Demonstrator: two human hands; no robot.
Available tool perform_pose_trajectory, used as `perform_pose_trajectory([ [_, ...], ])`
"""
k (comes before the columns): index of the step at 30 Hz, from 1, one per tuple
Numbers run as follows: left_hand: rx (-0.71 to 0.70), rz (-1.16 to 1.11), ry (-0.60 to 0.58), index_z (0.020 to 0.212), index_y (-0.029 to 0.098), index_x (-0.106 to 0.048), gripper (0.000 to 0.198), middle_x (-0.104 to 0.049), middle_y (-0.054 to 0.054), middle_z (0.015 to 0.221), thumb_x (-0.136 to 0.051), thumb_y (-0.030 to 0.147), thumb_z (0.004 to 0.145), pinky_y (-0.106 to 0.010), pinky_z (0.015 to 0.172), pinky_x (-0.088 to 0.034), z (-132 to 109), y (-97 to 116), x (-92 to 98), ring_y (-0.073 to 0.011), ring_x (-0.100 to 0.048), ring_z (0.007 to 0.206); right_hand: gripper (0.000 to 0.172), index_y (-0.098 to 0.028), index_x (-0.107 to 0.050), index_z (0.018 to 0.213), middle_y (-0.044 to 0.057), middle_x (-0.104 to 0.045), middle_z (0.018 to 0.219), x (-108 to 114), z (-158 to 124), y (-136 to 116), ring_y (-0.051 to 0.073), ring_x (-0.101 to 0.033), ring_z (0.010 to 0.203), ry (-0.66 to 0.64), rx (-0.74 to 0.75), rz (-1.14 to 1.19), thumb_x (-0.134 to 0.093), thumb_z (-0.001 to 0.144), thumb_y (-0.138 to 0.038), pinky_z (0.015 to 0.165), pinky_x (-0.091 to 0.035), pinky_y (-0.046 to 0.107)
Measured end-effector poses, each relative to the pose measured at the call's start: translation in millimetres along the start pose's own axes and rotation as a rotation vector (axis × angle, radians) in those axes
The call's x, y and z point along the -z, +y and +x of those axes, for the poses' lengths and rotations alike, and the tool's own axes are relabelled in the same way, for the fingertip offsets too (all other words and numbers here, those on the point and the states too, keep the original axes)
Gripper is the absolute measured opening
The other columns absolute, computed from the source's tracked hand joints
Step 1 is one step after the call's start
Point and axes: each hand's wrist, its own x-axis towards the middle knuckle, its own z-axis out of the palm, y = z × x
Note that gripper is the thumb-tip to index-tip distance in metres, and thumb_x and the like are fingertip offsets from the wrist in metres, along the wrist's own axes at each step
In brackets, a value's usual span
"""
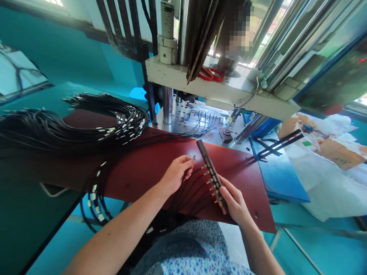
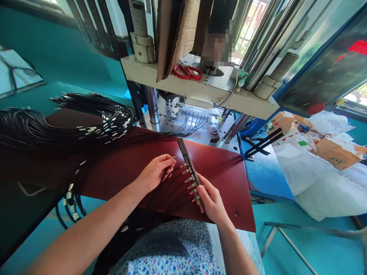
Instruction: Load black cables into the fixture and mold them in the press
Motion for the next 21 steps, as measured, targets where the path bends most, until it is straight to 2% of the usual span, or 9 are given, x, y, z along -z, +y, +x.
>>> perform_pose_trajectory([
  [6,-0.006,0.204,0.017,0.057,0.016,-0.044,0.018,-0.037,0.008,0.041,-0.059,0.024,0.061,-0.015,0.035,-0.014,2,6,-3.2,-0.0022,-0.027,0.036,0.044,-0.019,-0.046,0.129,-0.004,-0.05,0.057,4,0,-1,0.005,-0.04,0.038,-0.065,-0.029,-0.047,-0.046,0.089,-0.04,0.034,-0.031,0.016],
  [14,0.024,0.249,-0.021,0.051,0.016,-0.042,0.017,-0.034,0.009,0.038,-0.056,0.023,0.057,-0.016,0.035,-0.011,7,14,-6.5,-0.0018,-0.025,0.035,0.045,-0.02,-0.042,0.131,-0.004,-0.049,0.058,4,3,-2,0.005,-0.039,0.038,-0.108,-0.054,-0.106,-0.042,0.091,-0.041,0.035,-0.029,0.016],
  [21,0.036,0.385,-0.033,0.054,0.017,-0.044,0.01,-0.036,0.008,0.04,-0.052,0.021,0.059,-0.019,0.038,-0.013,24,14,-9.1,-0.0039,-0.024,0.035,0.047,-0.02,-0.037,0.132,-0.006,-0.046,0.053,-1,9,-6,0.005,-0.036,0.035,-0.122,-0.087,-0.186,-0.036,0.091,-0.043,0.035,-0.032,0.018],
])
